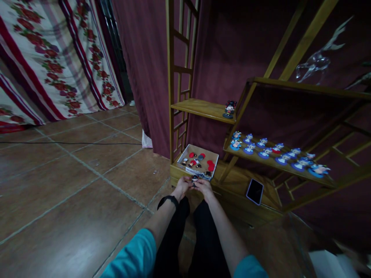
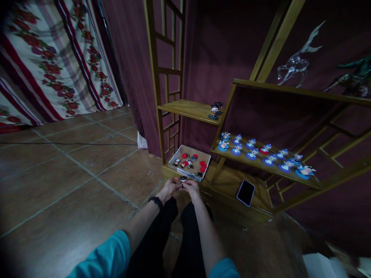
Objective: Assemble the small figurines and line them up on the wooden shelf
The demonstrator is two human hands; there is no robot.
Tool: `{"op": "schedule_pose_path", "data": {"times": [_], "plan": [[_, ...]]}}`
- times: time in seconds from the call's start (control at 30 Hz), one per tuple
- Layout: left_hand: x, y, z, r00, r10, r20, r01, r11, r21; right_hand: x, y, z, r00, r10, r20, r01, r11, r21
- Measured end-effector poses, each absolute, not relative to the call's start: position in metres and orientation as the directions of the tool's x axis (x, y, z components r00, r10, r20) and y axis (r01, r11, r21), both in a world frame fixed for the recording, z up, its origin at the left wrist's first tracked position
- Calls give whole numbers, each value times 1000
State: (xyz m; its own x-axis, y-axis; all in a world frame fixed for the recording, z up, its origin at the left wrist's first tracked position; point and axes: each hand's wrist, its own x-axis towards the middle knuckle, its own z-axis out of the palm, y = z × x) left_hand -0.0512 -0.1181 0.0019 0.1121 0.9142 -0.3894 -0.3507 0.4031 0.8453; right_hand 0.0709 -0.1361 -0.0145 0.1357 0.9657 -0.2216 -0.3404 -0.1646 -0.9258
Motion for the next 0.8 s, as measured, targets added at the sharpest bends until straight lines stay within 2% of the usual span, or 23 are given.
{"op": "schedule_pose_path", "data": {"times": [0.53, 0.8], "plan": [[-47, -113, -8, 26, 903, -428, -367, 407, 836, 63, -134, -15, 212, 961, -180, -276, -118, -954], [-47, -115, -3, 21, 900, -436, -361, 413, 836, 60, -138, -8, 226, 961, -161, -297, -89, -951]]}}
